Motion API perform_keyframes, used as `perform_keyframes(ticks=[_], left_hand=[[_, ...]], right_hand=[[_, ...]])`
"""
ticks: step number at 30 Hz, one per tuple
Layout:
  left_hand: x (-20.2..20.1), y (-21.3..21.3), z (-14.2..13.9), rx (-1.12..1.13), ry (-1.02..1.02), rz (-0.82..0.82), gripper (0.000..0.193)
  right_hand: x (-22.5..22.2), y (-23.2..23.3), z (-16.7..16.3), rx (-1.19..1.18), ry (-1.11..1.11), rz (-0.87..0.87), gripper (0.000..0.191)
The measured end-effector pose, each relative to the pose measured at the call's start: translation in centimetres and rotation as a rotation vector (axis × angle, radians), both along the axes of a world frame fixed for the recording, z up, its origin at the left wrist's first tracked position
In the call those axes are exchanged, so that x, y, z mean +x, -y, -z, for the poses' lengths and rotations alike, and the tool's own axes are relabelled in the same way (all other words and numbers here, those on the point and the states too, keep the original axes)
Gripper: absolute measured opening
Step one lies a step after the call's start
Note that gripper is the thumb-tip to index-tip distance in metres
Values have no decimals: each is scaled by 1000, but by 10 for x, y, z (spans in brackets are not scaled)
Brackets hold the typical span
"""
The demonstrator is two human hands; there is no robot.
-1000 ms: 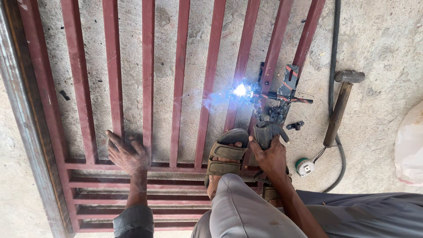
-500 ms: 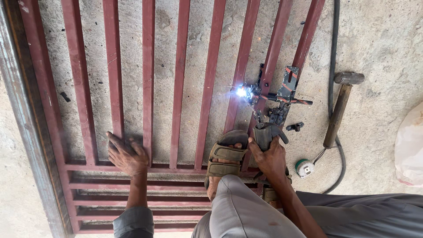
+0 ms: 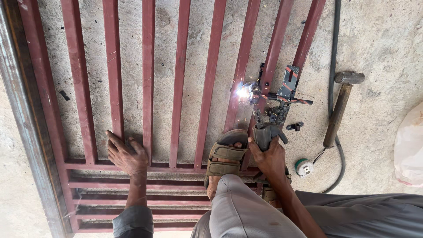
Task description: The person welds a metal latch onto a red metal gate using a welding torch, then smooths the welds with an angle grinder. The person handles the latch, welding torch, and angle grinder during the task.
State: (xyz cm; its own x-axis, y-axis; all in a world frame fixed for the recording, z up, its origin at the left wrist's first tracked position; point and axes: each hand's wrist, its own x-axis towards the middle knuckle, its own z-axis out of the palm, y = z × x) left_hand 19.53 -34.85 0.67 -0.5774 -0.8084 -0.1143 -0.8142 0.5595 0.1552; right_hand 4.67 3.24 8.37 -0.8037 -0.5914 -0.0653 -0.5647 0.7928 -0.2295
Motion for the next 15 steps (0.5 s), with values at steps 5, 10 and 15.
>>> perform_keyframes(ticks=[5, 10, 15], left_hand=[[0, 0, 2, -5, -22, 4, 74], [1, -2, -1, -8, -1, 9, 74], [1, -1, -1, 17, -10, 0, 74]], right_hand=[[0, 0, 0, 38, 7, -9, 52], [-1, 3, -1, 18, -8, 14, 44], [0, 5, -2, 8, 138, 143, 32]])
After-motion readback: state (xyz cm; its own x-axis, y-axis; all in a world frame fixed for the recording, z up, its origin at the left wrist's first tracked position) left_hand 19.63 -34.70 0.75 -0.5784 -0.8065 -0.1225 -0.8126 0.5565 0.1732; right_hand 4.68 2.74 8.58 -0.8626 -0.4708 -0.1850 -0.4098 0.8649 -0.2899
